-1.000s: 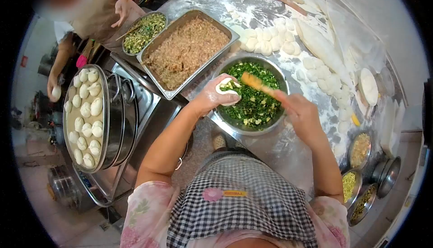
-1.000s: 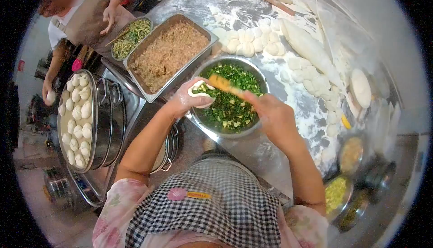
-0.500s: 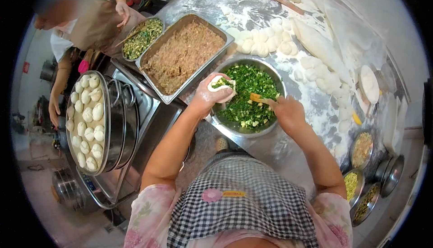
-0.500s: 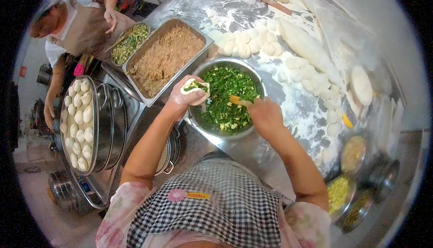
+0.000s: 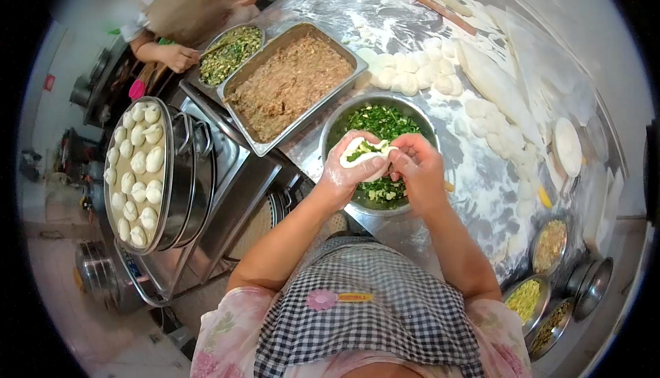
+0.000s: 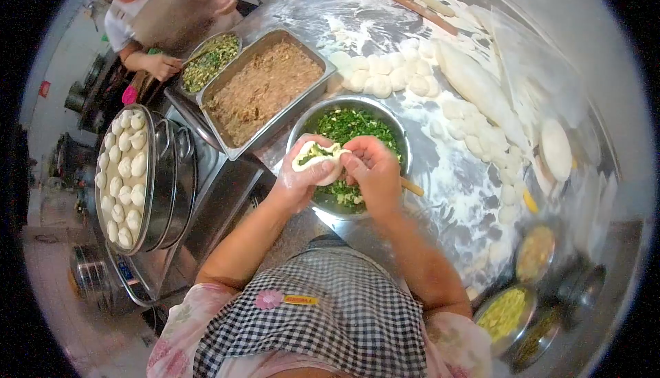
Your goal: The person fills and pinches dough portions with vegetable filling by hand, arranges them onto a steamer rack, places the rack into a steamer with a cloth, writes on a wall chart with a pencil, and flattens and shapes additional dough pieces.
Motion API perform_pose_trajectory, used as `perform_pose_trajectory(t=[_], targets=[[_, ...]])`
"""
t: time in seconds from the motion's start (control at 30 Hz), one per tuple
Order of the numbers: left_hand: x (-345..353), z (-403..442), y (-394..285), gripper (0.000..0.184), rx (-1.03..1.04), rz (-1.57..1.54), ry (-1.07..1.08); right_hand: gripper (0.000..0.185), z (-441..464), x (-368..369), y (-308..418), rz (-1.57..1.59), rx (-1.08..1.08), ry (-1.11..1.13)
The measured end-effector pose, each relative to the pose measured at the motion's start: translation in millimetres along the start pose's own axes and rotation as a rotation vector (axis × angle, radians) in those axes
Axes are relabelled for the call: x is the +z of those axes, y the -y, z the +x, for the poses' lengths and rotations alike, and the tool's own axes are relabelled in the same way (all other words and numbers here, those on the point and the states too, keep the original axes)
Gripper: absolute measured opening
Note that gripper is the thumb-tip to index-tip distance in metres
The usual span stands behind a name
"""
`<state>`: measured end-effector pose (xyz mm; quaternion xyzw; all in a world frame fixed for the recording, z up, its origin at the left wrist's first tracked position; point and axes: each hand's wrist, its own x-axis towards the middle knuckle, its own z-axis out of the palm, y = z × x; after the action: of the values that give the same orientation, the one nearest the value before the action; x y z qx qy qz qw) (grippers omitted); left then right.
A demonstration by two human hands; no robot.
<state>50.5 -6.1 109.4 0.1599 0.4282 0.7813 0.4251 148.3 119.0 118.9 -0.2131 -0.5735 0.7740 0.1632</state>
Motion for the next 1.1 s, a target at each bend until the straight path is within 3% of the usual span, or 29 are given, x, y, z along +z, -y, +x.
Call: perform_pose_trajectory(t=[0.03, 0.13, 0.2, 0.23, 0.33, 0.37, 0.43, 0.53, 0.6, 0.63, 0.73, 0.77, 0.83, 0.93, 1.0, 1.03, 1.07, 1.1], targets=[[1.1, -1.9, 0.3, 0.033, 0.039, 0.020, 0.017, 0.018, 0.5, -1.2, 2.8, 0.081, 0.017, 0.029], [1.3, -4.1, 4.2, 0.042, 0.090, 0.060, -0.015, 0.017, -7.6, 11.0, 17.6, -0.072, -0.196, 0.124], [2.6, -4.1, 5.8, 0.051, 0.066, 0.089, -0.052, 0.019, -7.6, 8.0, 27.8, -0.496, -0.353, 0.141], [1.7, -4.5, 4.6, 0.055, 0.131, 0.225, 0.028, 0.020, -7.0, 5.4, 32.4, -0.706, -0.432, 0.146], [-1.0, -6.3, -10.8, 0.065, 0.327, 0.631, 0.272, 0.025, -6.9, -4.7, 45.0, -0.629, -0.241, 0.224], [3.1, -8.9, -22.4, 0.076, 0.350, 0.838, 0.285, 0.022, -7.4, -3.8, 54.9, -0.621, -0.194, 0.276], [15.2, -13.3, -31.9, 0.079, 0.257, 0.793, 0.249, 0.017, -9.4, -1.2, 73.5, -0.604, -0.099, 0.382], [19.7, -12.5, -24.9, 0.076, 0.317, 0.810, 0.195, 0.018, -10.5, 3.2, 59.1, -0.770, -0.447, 0.338], [15.2, -8.8, -20.0, 0.072, 0.380, 0.994, 0.213, 0.017, -12.3, 5.5, 48.7, -0.758, -0.530, 0.277], [14.6, -9.5, -17.0, 0.061, 0.421, 0.933, 0.186, 0.017, -14.0, 7.3, 44.8, -0.747, -0.571, 0.248], [5.9, -10.4, -15.1, 0.052, 0.387, 1.096, 0.135, 0.019, -20.9, 12.2, 43.5, -0.821, -0.709, 0.283], [1.7, -11.4, -9.5, 0.043, 0.429, 0.936, 0.120, 0.021, -19.5, 12.8, 40.0, -0.895, -0.741, 0.313], [-7.7, -17.2, -0.2, 0.038, 0.328, 0.918, 0.054, 0.026, -18.0, 12.1, 30.9, -1.039, -0.801, 0.371], [-23.4, -28.1, -0.9, 0.027, 0.287, 0.938, 0.032, 0.027, -14.0, 19.3, 29.6, -0.847, -0.610, 0.409], [-27.1, -38.4, -13.1, 0.025, 0.294, 0.971, 0.022, 0.026, -19.1, 19.9, 44.8, -0.670, -0.493, 0.208], [-23.4, -44.9, -19.8, 0.032, -0.002, 0.569, -0.098, 0.025, -16.6, 17.4, 46.8, -0.554, -0.437, 0.126], [-25.9, -50.9, -31.1, 0.036, -0.190, 0.410, -0.162, 0.026, -17.5, 14.7, 53.4, -0.487, -0.231, 0.111], [-37.0, -59.5, -35.6, 0.036, -0.184, 0.301, -0.136, 0.025, -17.5, 16.9, 49.6, -0.443, -0.161, 0.064]])
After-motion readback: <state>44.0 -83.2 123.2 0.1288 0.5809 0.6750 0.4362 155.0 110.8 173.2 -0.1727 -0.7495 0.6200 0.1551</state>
